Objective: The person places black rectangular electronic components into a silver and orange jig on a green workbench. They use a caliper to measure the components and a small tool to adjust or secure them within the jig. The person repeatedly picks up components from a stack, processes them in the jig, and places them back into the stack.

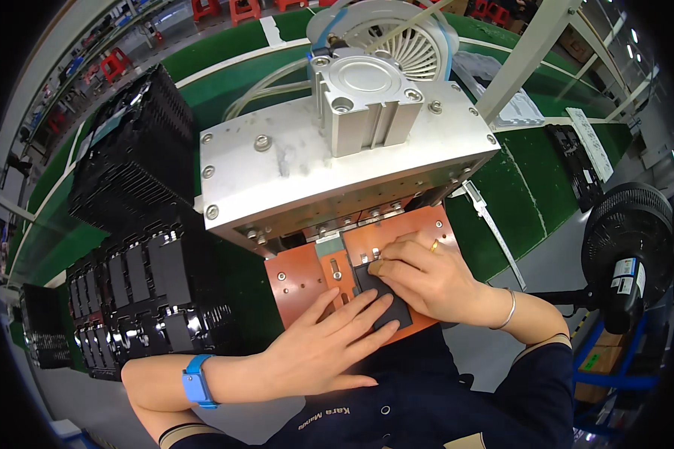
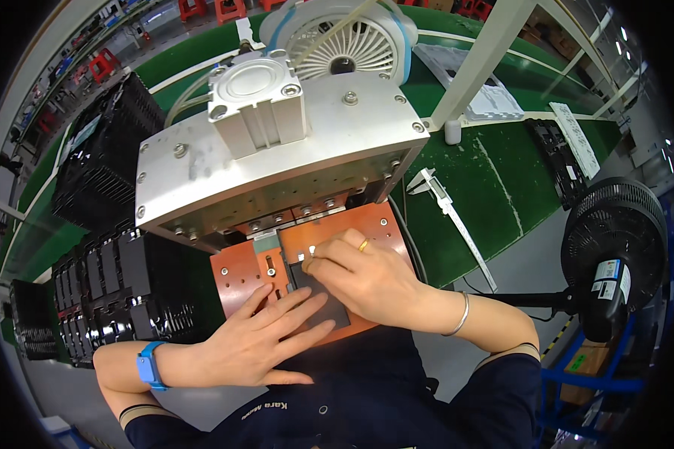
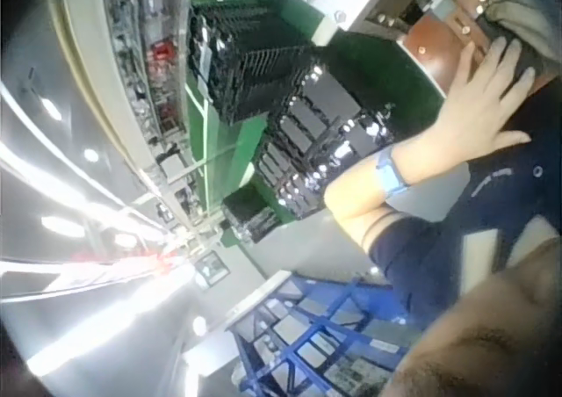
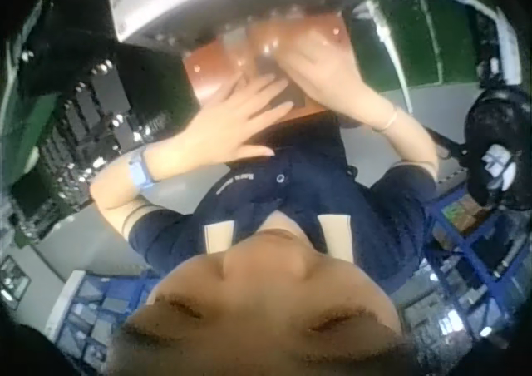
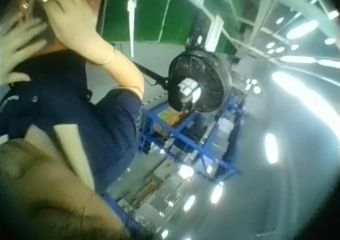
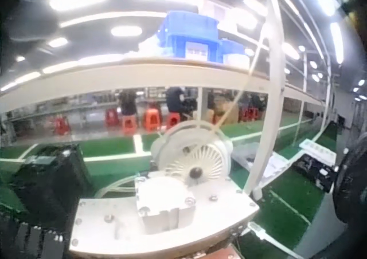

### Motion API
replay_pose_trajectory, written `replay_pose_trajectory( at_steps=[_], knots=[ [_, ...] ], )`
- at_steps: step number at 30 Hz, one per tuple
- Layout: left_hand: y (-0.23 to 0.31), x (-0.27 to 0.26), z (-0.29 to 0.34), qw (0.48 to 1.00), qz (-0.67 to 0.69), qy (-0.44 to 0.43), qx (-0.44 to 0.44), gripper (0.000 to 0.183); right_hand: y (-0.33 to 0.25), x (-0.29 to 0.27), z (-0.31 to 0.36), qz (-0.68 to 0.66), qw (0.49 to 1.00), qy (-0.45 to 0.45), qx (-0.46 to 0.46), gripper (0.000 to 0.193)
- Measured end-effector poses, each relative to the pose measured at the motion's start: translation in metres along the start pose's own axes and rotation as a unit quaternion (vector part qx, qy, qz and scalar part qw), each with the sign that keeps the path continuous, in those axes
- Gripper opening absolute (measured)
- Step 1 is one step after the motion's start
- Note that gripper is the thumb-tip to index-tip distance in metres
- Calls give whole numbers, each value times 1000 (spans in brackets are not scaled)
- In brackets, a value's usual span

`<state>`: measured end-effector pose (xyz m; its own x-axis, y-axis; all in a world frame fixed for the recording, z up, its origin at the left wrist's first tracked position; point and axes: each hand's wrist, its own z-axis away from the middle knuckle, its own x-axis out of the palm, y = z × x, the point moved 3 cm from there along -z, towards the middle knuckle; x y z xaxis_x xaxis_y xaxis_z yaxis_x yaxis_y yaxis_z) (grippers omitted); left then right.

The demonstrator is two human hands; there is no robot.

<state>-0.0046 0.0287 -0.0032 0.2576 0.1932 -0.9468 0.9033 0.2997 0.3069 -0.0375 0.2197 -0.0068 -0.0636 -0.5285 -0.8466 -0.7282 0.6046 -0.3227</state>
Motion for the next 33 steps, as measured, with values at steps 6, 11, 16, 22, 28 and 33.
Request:
replay_pose_trajectory(
  at_steps=[6,11,16,22,28,33],
  knots=[
    [0,6,-1,999,-25,-29,2,68,0,5,-2,24,1000,-7,-12,31],
    [-1,3,-1,999,-24,-39,-2,67,1,0,-11,-2,999,23,30,32],
    [-2,4,-1,999,-30,-35,-3,66,3,-1,-3,6,1000,-20,5,31],
    [-1,4,-1,999,-32,-35,-5,65,3,3,-9,14,1000,15,9,28],
    [0,3,-1,998,-43,-35,-11,64,5,-1,-6,22,998,53,24,23],
    [-2,3,-2,999,-28,-36,-7,64,5,-2,-5,53,998,21,13,20]
  ],
)
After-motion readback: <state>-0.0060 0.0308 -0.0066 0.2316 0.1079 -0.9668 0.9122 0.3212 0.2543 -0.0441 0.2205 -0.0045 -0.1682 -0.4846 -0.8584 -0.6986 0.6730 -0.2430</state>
